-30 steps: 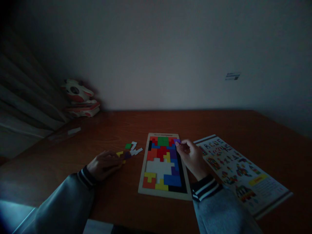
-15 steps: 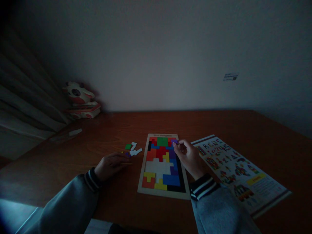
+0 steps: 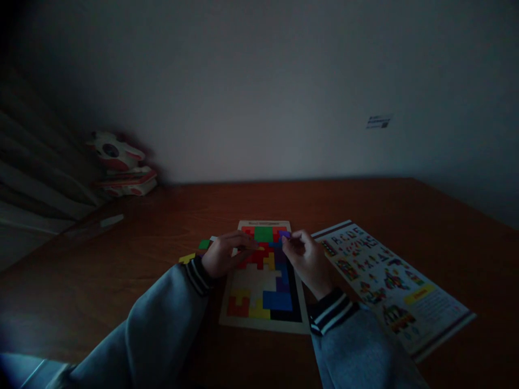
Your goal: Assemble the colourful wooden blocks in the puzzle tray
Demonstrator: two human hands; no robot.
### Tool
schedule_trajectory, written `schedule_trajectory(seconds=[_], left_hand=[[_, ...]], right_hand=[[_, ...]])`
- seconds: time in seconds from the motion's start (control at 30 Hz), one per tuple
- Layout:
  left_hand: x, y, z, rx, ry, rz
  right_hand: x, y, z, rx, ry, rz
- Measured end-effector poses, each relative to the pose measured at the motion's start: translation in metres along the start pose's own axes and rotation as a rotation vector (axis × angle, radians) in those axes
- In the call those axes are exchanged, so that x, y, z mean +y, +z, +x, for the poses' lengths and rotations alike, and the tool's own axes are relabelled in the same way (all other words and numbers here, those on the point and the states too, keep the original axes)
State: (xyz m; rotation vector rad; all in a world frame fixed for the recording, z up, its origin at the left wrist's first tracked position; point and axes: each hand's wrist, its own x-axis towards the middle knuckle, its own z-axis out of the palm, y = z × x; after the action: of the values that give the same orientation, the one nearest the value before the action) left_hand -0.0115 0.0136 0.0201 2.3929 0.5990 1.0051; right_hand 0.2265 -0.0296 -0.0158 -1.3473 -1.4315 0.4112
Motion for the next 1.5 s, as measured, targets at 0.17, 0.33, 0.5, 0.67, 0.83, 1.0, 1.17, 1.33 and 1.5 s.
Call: schedule_trajectory(seconds=[0.17,0.33,0.5,0.67,0.83,1.0,1.17,1.33,1.5], left_hand=[[-0.018,0.004,-0.006,0.052,0.037,0.027],[-0.027,-0.002,-0.021,0.045,0.001,0.051],[-0.022,-0.001,-0.024,0.128,-0.033,0.167],[-0.014,0.008,-0.025,0.065,0.036,0.128],[-0.005,0.009,-0.025,-0.023,0.028,-0.022],[0.000,0.011,-0.022,0.022,-0.069,-0.218],[-0.004,0.017,-0.025,0.080,-0.224,-0.468],[0.001,0.005,-0.026,-0.153,-0.087,-0.258],[0.005,0.003,-0.024,-0.281,0.088,-0.090]], right_hand=[[0.008,0.005,0.008,0.028,-0.024,-0.011],[0.017,0.005,0.022,0.042,-0.049,-0.014],[0.020,-0.003,0.021,0.087,0.000,0.025],[0.017,-0.004,0.017,0.065,0.006,0.075],[0.016,-0.003,0.017,0.057,0.021,0.086],[0.012,-0.005,0.018,0.081,0.016,0.079],[0.013,-0.006,0.017,0.068,0.025,0.080],[0.013,-0.008,0.016,0.074,0.006,0.017],[0.010,-0.009,0.016,0.068,-0.069,-0.063]])
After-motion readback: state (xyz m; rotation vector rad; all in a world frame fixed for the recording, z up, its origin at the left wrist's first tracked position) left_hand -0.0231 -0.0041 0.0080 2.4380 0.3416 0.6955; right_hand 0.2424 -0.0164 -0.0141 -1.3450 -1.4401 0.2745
